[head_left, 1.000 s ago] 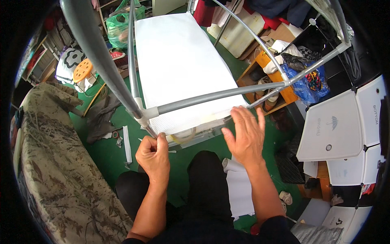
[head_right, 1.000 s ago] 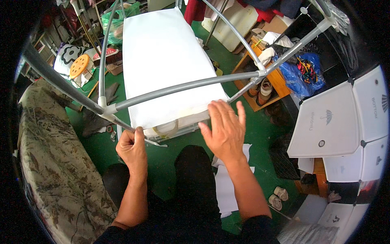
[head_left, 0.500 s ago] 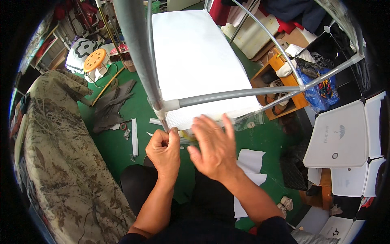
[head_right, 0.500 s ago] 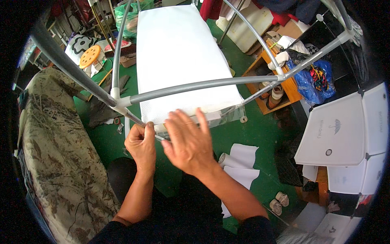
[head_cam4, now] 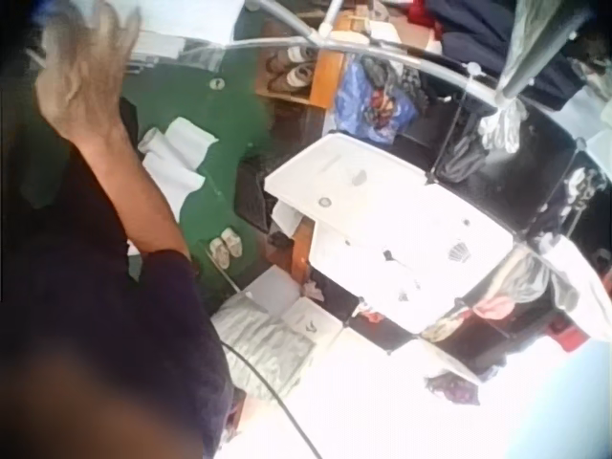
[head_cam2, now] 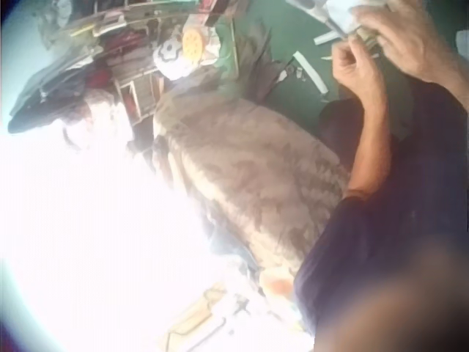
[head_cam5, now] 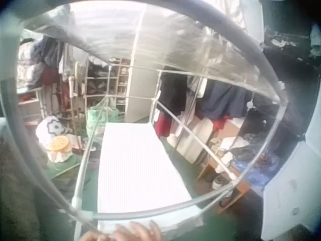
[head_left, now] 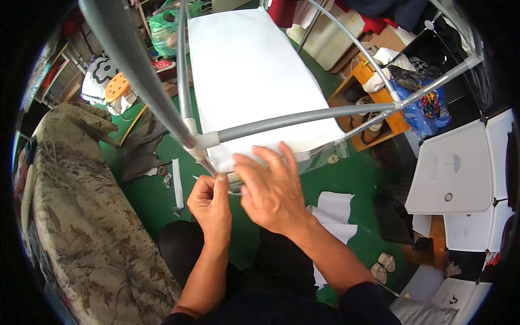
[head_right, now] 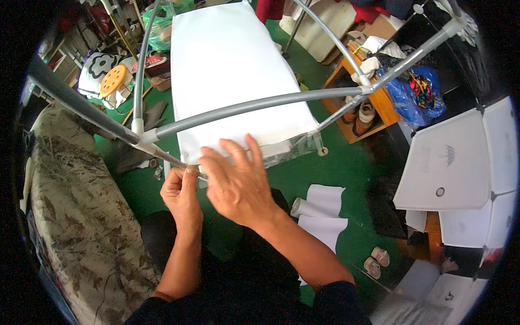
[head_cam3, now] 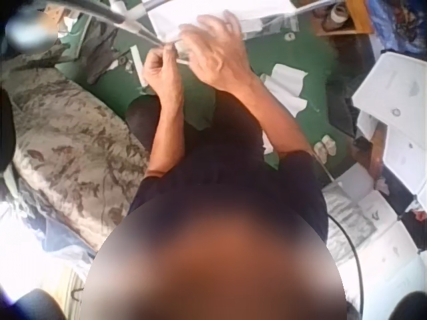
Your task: The person is assembling a metal frame by attaching a white sheet to it. They use a utility knife to trim the sheet and yellow tape to secure it to the frame. The person adjusts the sheet and applies tape to ensure it is firmly attached.
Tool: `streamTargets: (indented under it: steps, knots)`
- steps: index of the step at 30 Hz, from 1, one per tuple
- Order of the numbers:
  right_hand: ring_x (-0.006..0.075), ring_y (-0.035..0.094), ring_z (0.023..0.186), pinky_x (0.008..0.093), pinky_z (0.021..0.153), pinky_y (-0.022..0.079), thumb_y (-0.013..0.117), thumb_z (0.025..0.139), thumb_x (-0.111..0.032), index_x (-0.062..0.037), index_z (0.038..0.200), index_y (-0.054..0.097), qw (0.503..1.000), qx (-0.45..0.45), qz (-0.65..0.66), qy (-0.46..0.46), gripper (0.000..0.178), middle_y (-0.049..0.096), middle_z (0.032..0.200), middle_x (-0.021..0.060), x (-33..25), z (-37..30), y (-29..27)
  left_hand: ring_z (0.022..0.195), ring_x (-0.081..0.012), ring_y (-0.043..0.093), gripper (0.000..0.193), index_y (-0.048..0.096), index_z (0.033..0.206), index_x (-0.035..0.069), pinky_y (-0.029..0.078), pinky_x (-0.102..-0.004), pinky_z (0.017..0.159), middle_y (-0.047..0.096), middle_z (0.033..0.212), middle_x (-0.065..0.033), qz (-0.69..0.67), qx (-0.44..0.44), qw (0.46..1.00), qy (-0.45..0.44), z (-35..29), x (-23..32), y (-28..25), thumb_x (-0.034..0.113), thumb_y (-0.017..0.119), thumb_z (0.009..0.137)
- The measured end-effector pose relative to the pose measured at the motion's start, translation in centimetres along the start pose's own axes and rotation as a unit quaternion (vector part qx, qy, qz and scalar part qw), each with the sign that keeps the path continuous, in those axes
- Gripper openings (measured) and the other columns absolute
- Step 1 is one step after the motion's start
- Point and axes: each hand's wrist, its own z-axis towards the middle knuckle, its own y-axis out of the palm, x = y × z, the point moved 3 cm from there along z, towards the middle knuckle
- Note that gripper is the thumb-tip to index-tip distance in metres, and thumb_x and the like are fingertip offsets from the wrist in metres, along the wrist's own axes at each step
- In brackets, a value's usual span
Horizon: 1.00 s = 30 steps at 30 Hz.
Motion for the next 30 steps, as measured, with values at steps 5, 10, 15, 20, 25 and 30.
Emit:
streamTargets:
  steps: [5,10,15,20,25,30]
  knots:
    - [0.0354,0.058,0.127,0.0666,0.114,0.033,0.071,0.08,-0.005,-0.004,0.127,0.061,0.997,0.022,0.067,-0.013,0.048,0.071,0.13,0.0094,-0.2,-0.4,-0.6,0.069,-0.0003,0.045,0.021,0.062,0.083,0.003,0.035,-0.0201,0.06,0.058,0.075,0.0068,-0.01,-0.004,0.999,-0.032,-0.4,0.4,-0.2,0.007,0.072,0.101]
    - [0.0315,0.059,0.125,0.0619,0.114,0.036,0.072,0.08,-0.002,-0.0031,0.132,0.059,0.996,0.018,0.083,-0.025,0.054,0.071,0.126,0.0079,-0.8,-0.1,0.6,0.067,-0.0015,0.05,0.014,0.067,0.088,0.0,0.038,-0.021,0.059,0.062,0.076,0.0056,0.031,0.006,0.999,-0.013,-0.6,0.7,-0.4,0.007,0.073,0.1]
    - [0.0309,0.059,0.124,0.0608,0.114,0.037,0.072,0.08,-0.003,-0.0048,0.131,0.061,0.996,0.014,0.073,-0.04,0.053,0.071,0.127,0.0067,-0.7,-0.1,0.8,0.056,-0.0101,0.054,0.009,0.07,0.088,0.0,0.042,-0.0264,0.053,0.064,0.071,-0.0041,0.292,-0.009,0.936,0.196,-0.3,3.4,-0.7,0.003,0.077,0.093]
    - [0.03,0.059,0.123,0.06,0.113,0.037,0.073,0.081,-0.005,-0.0068,0.129,0.061,0.997,0.02,0.068,-0.04,0.049,0.071,0.126,0.0061,-0.3,-0.3,0.6,0.052,-0.0177,0.052,0.01,0.071,0.087,0.002,0.041,-0.0302,0.05,0.06,0.068,-0.0077,0.33,-0.026,0.903,0.274,0.2,4.6,0.0,0.002,0.081,0.085]
    - [0.03,0.059,0.121,0.0585,0.11,0.039,0.075,0.084,-0.007,-0.0073,0.127,0.061,0.996,0.031,0.069,-0.044,0.046,0.072,0.125,0.0062,-0.5,-0.3,0.4,0.054,-0.0155,0.051,0.013,0.069,0.085,0.002,0.039,-0.0291,0.051,0.058,0.067,-0.0053,0.338,-0.062,0.902,0.262,0.0,4.6,-0.7,0.005,0.082,0.084]
    - [0.0298,0.059,0.12,0.0563,0.105,0.04,0.074,0.084,-0.006,-0.007,0.128,0.06,0.996,0.025,0.064,-0.052,0.046,0.071,0.126,0.0067,-0.5,-0.1,0.7,0.079,-0.0086,0.055,0.004,0.065,0.095,0.002,0.043,-0.0258,0.068,0.062,0.085,-0.0011,0.087,-0.033,0.994,0.056,0.4,3.9,-2.4,0.003,0.064,0.099]
